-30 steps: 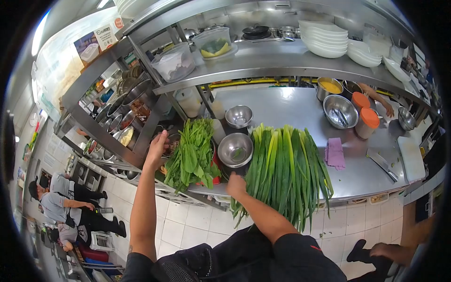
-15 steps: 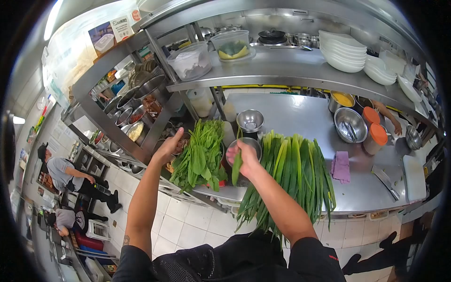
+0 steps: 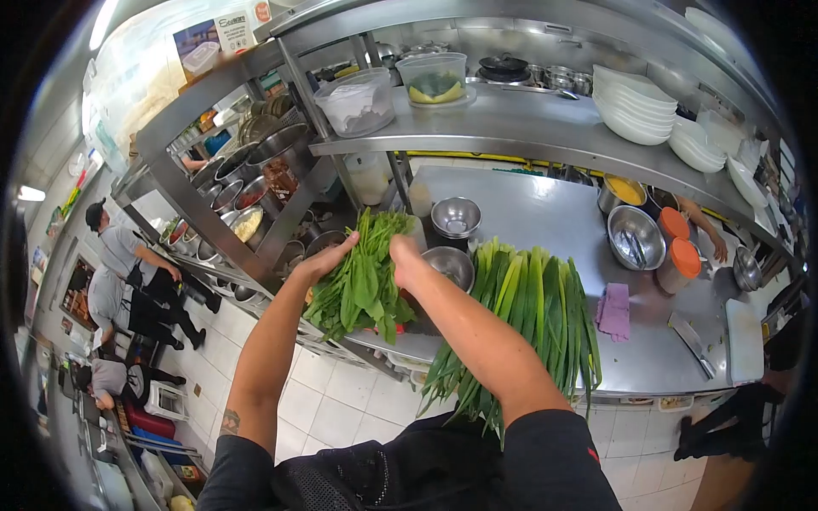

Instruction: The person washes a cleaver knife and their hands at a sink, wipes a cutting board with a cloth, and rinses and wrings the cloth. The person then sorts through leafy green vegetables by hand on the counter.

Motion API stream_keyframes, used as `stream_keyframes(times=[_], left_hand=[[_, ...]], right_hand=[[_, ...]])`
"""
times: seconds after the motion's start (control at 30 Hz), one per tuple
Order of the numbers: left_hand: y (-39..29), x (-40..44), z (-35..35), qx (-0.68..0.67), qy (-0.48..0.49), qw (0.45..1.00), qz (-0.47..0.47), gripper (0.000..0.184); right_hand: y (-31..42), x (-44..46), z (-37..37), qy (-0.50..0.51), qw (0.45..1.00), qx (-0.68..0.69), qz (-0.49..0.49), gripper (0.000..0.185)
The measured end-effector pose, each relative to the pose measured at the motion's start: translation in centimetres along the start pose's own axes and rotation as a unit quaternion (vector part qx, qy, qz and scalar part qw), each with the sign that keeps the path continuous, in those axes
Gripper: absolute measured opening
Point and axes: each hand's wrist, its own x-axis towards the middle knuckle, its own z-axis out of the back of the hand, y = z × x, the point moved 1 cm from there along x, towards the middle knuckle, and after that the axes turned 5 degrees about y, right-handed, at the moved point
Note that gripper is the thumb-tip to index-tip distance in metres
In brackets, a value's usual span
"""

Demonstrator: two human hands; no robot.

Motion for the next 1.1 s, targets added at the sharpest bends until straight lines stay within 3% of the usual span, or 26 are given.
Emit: stream_keyframes(times=[0.07,0.2,0.3,0.33,0.4,0.43,0.6,0.67,0.7,0.77,0.9,1.1], left_hand=[[-2.2,-2.9,-0.8,-0.006,-0.017,0.999,0.031,0.121],[0.0,0.1,-1.2,-0.073,0.024,0.997,-0.004,0.116],[1.3,2.3,-2.3,0.141,-0.237,0.957,-0.095,0.109],[0.3,1.5,-2.6,0.141,-0.235,0.957,-0.091,0.109],[-0.9,0.6,-2.9,0.164,-0.186,0.965,-0.082,0.107],[-2.5,-0.8,-2.7,0.119,-0.096,0.988,-0.014,0.107],[0.1,2.5,-2.9,-0.021,0.015,0.999,0.032,0.109],[0.0,2.8,-3.3,-0.168,0.063,0.983,0.036,0.102],[-0.5,2.3,-3.4,-0.165,0.062,0.983,0.041,0.102],[-1.5,1.2,-3.6,-0.315,0.152,0.933,0.084,0.091],[-0.6,1.8,-3.6,-0.428,0.162,0.885,0.089,0.071],[-0.5,1.8,-3.3,-0.452,0.16,0.874,0.083,0.067]], right_hand=[[-0.1,-0.6,-0.6,0.004,0.999,-0.014,-0.043,0.04],[-2.0,3.1,1.3,0.019,0.998,0.01,-0.066,0.039],[-2.0,3.1,0.9,-0.022,0.998,0.028,-0.049,0.037],[-1.9,3.4,1.1,-0.023,0.998,0.029,-0.053,0.037],[-2.4,4.5,1.7,-0.001,0.998,0.05,-0.044,0.038],[-2.6,4.7,1.9,-0.001,0.997,0.05,-0.055,0.038],[-2.2,4.4,1.6,0.012,0.994,0.085,-0.068,0.041],[-2.2,5.0,1.9,0.024,0.992,0.096,-0.077,0.041],[-2.3,5.3,2.2,0.032,0.991,0.105,-0.083,0.041],[-2.4,5.7,2.5,0.031,0.99,0.11,-0.081,0.04],[-2.7,6.2,2.6,0.031,0.985,0.147,-0.087,0.039],[-2.8,7.0,2.6,0.047,0.981,0.168,-0.09,0.036]])
